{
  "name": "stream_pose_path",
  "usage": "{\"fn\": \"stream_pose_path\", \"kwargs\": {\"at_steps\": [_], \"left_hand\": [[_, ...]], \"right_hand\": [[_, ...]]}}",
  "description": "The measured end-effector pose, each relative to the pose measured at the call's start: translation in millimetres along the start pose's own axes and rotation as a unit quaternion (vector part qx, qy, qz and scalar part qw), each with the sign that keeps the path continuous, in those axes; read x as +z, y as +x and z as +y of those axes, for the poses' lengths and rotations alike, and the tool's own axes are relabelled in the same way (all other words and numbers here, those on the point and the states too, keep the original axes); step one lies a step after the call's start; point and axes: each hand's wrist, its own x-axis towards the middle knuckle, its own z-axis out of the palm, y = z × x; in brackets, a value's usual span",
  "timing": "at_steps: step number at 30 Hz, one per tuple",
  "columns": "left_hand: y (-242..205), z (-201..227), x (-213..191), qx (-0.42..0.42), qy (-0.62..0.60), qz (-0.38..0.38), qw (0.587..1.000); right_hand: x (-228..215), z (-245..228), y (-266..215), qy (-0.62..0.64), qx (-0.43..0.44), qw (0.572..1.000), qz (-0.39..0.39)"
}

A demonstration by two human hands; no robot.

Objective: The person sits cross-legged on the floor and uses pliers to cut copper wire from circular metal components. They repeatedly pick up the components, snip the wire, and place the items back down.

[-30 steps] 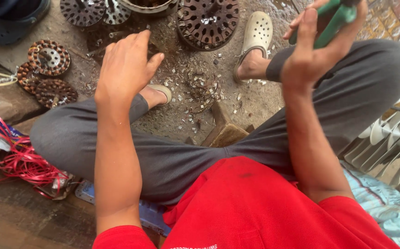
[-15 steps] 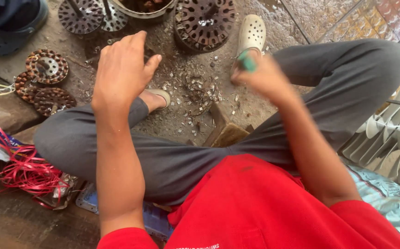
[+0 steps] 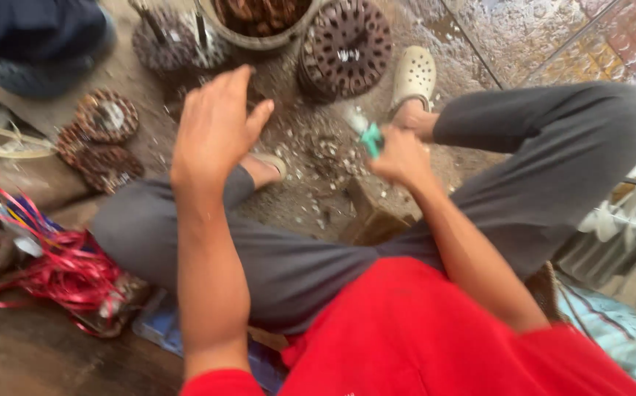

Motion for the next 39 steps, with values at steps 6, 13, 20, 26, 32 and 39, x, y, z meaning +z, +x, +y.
{"fn": "stream_pose_path", "kwargs": {"at_steps": [6, 13, 20, 26, 32, 39], "left_hand": [[-5.0, -1.3, -6.6, -0.031, -0.015, -0.073, 0.997], [7.3, 2.2, -2.2, -0.058, -0.016, -0.096, 0.994], [7.7, -0.6, -1.9, -0.034, -0.013, -0.050, 0.998], [6.8, -3.5, 0.7, -0.023, -0.007, -0.063, 0.998], [11.3, 3.1, -3.3, -0.055, -0.029, -0.098, 0.993], [7.4, 0.5, -13.3, -0.037, -0.012, -0.047, 0.998]], "right_hand": [[-40.6, 23.8, -16.5, 0.018, 0.050, 0.996, 0.071], [-117.5, 53.7, 15.4, 0.321, -0.283, 0.759, 0.490], [-42.2, 20.7, 24.4, -0.122, 0.036, 0.991, 0.037], [-64.6, 6.7, -45.6, 0.002, -0.076, 0.996, 0.051], [-65.3, -27.9, -22.7, 0.102, -0.221, 0.936, 0.256], [-50.1, -6.0, 8.2, -0.133, -0.002, 0.991, 0.032]]}}
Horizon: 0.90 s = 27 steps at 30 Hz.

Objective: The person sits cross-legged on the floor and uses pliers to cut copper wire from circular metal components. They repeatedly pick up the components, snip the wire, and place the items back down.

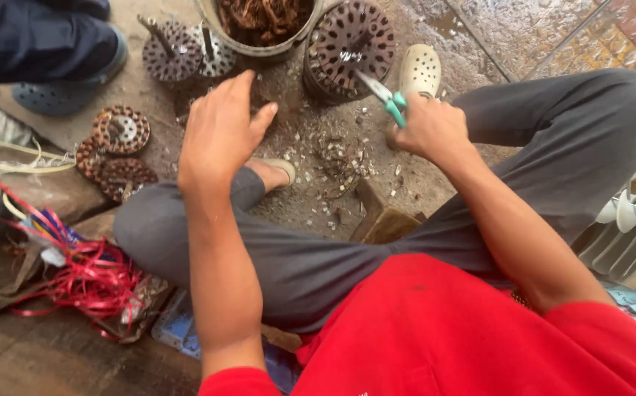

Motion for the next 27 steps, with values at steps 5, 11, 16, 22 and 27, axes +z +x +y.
{"fn": "stream_pose_path", "kwargs": {"at_steps": [5, 11, 16, 22, 27], "left_hand": [[-4.8, 0.0, 4.4, -0.035, -0.011, -0.054, 0.998], [6.3, 4.6, 2.3, -0.055, -0.014, -0.071, 0.996], [4.3, 3.3, 3.8, -0.051, -0.012, -0.062, 0.997], [4.8, 4.5, 6.4, -0.036, -0.003, -0.079, 0.996], [13.9, 14.3, -0.2, -0.070, -0.019, -0.096, 0.993]], "right_hand": [[-22.1, 53.4, -5.0, 0.038, -0.005, 0.995, 0.092], [-37.3, 49.2, 47.2, 0.385, -0.106, 0.819, 0.412], [10.3, 20.6, 33.5, -0.096, -0.012, 0.995, 0.023], [6.9, 32.6, 17.4, 0.028, -0.016, 0.997, 0.071], [-2.8, 33.7, 40.7, 0.091, -0.100, 0.962, 0.237]]}}
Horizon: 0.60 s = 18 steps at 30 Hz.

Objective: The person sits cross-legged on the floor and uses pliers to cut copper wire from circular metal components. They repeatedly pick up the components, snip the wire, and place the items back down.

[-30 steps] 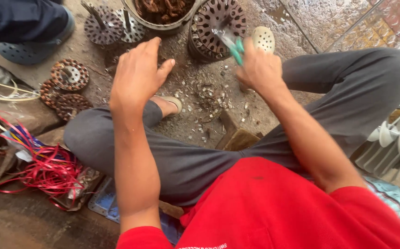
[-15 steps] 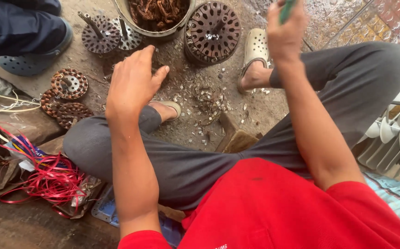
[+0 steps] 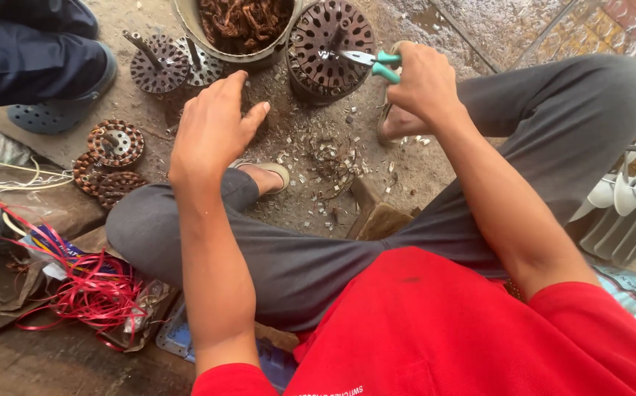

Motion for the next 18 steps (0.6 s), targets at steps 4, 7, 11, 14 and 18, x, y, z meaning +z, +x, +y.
{"fn": "stream_pose_path", "kwargs": {"at_steps": [4, 7, 11, 14, 18], "left_hand": [[-2.2, 0.9, -4.6, -0.020, -0.001, 0.001, 1.000], [-3.8, -1.3, -2.8, -0.045, 0.001, -0.014, 0.999], [-2.1, -1.9, 0.0, -0.023, 0.009, -0.010, 1.000], [-1.2, -0.7, 0.4, -0.023, 0.008, -0.010, 1.000], [0.1, -0.4, -1.7, -0.043, -0.004, -0.018, 0.999]], "right_hand": [[-6.5, 3.2, 2.6, 0.002, 0.107, 0.990, -0.096], [-17.0, 6.9, -3.0, -0.009, 0.162, 0.981, -0.103], [-13.4, 4.0, -0.7, 0.037, 0.176, 0.981, -0.070], [3.4, 1.6, 14.5, -0.037, 0.108, 0.989, -0.092], [13.2, 25.9, 49.7, -0.087, 0.165, 0.973, -0.134]]}}
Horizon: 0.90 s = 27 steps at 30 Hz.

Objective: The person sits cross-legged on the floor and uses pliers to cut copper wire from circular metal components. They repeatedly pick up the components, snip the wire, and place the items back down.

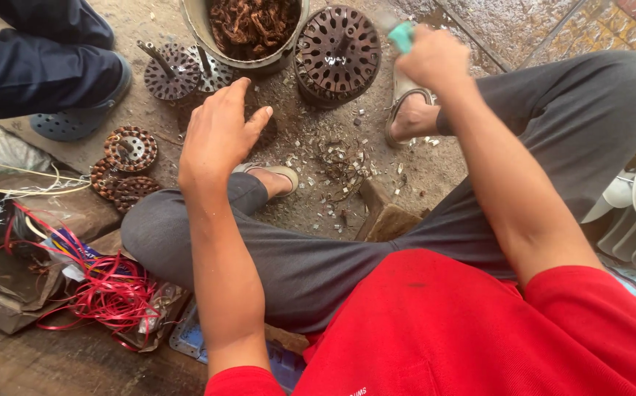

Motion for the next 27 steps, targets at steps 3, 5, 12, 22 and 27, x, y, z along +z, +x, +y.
{"fn": "stream_pose_path", "kwargs": {"at_steps": [3, 5, 12, 22, 27], "left_hand": [[-2.4, -3.5, 0.2, -0.012, 0.003, -0.004, 1.000], [-1.7, -4.7, -0.1, 0.016, 0.017, 0.006, 1.000], [3.1, -5.5, 4.9, 0.035, 0.003, 0.015, 0.999], [7.4, 6.7, 0.2, 0.021, 0.017, -0.004, 1.000], [14.1, 6.3, 6.2, 0.018, 0.022, 0.001, 1.000]], "right_hand": [[3.5, 37.7, 14.1, 0.040, 0.083, 0.995, -0.038], [8.7, 62.5, 12.4, 0.101, 0.099, 0.984, -0.108], [18.6, 58.6, -8.6, 0.510, 0.053, 0.841, -0.173], [-0.9, 4.4, -47.4, 0.401, -0.201, 0.850, 0.276], [20.7, -15.3, -68.9, 0.023, -0.056, 0.991, -0.117]]}}
